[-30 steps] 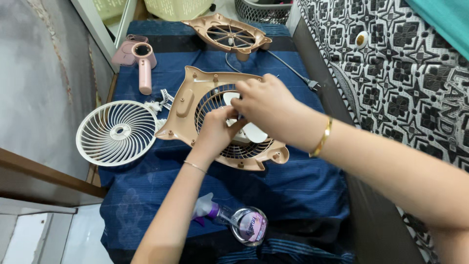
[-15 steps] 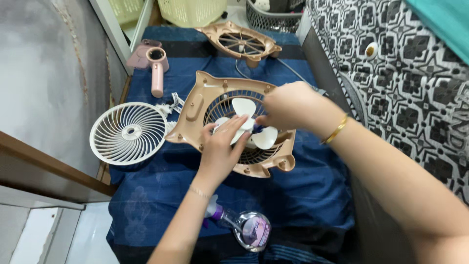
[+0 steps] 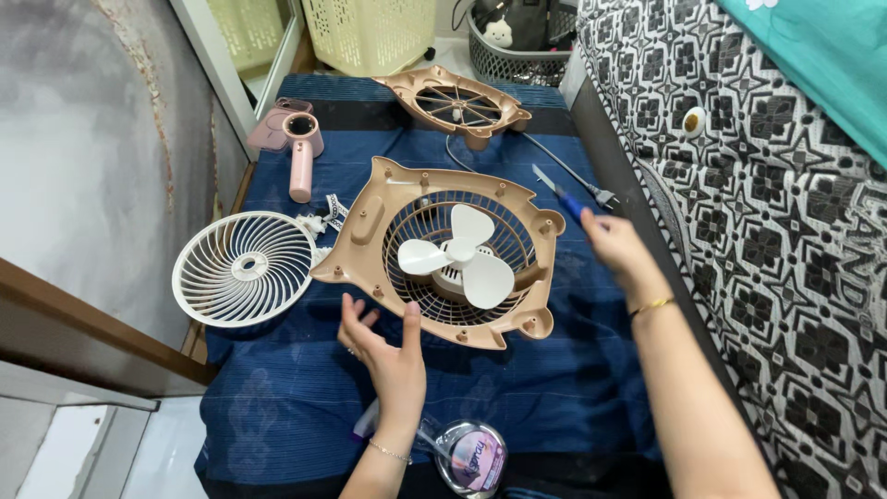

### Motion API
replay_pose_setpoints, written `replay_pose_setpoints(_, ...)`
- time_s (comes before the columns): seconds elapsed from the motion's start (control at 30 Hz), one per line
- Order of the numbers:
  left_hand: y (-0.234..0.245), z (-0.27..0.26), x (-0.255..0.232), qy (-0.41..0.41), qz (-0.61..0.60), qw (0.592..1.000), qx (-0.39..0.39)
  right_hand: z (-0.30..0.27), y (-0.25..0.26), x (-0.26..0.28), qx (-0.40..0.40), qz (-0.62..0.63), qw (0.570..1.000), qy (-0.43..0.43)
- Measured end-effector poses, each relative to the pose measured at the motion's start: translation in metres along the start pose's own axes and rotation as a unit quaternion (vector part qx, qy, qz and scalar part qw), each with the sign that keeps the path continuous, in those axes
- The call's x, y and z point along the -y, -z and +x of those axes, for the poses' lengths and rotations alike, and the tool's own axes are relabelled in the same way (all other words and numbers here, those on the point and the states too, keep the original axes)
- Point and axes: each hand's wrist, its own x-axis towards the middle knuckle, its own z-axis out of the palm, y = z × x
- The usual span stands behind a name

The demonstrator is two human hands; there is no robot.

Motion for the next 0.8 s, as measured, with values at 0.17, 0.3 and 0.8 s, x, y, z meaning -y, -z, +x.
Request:
replay_pose_setpoints(0.17,0.0,0.01,0.027,-0.05,0.073,0.996,0.032,0.028,-0.026,-0.093,-0.182,-0.191,0.956,0.13)
replay_pose_setpoints(0.3,0.004,0.046,0.047,-0.045,0.048,0.996,0.064,0.023,-0.027,-0.11,-0.145,-0.231,0.955,0.114)
replay_pose_setpoints(0.8,-0.024,0.123,0.032,0.022,0.12,0.979,0.163,-0.067,-0.036,0.063,0.025,-0.054,0.985,0.162)
